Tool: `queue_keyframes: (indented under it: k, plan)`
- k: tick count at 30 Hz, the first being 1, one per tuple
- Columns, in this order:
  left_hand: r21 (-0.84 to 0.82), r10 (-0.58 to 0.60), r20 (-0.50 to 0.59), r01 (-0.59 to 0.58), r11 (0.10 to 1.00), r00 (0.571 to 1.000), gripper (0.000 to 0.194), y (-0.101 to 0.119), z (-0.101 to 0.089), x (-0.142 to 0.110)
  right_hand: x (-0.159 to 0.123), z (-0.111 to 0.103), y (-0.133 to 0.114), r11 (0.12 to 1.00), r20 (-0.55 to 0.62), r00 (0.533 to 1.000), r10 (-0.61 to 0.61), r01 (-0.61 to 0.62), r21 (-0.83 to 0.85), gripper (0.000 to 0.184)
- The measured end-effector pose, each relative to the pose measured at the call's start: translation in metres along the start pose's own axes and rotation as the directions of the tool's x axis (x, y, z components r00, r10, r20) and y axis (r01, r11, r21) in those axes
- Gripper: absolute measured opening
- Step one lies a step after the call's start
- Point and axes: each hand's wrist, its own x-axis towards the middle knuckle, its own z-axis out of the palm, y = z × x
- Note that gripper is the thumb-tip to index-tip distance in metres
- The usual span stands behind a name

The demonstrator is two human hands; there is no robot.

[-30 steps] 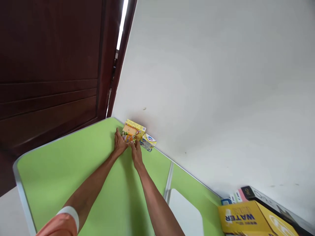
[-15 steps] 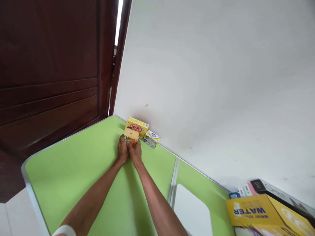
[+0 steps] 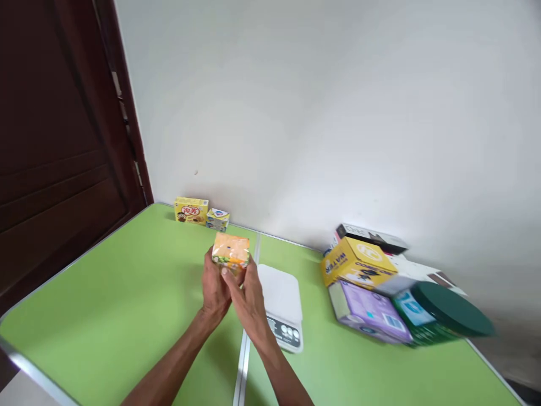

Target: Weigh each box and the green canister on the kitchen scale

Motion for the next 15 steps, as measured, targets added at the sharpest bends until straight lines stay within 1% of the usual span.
queue_keyframes:
  k: [2,3,5,7,10,12,15]
  plan:
    - [-0.029,0.066,0.083,-0.064,0.998,0.994,0.073,0.019,0.026,-0.015,-0.004,-0.034,-0.003,0.996,-0.081,0.997,0.009,-0.016,-0.085,0.060]
    - [-0.041,0.082,0.127,-0.077,0.996,0.989,0.078,0.024,0.038,-0.023,-0.006,-0.050,-0.002,0.992,-0.113,0.993,0.021,-0.035,-0.124,0.058]
    - [-0.054,0.075,0.211,-0.065,0.996,0.975,0.086,0.029,0.059,-0.039,-0.009,-0.078,0.004,0.981,-0.152,0.987,0.056,-0.082,-0.176,0.058]
    - [-0.048,0.057,0.275,-0.045,0.998,0.960,0.088,0.027,0.075,-0.053,-0.013,-0.098,0.012,0.973,-0.170,0.981,0.091,-0.124,-0.194,0.061]
    - [-0.039,0.074,0.327,-0.065,0.997,0.942,0.086,0.018,0.091,-0.064,-0.016,-0.115,0.024,0.972,-0.193,0.975,0.113,-0.149,-0.182,0.064]
    - [-0.036,0.107,0.346,-0.100,0.994,0.932,0.086,0.012,0.096,-0.066,-0.017,-0.119,0.031,0.975,-0.210,0.970,0.120,-0.155,-0.161,0.063]
    - [-0.016,0.128,0.357,-0.131,0.991,0.925,0.083,0.007,0.098,-0.064,-0.017,-0.120,0.039,0.980,-0.212,0.968,0.134,-0.162,-0.119,0.056]
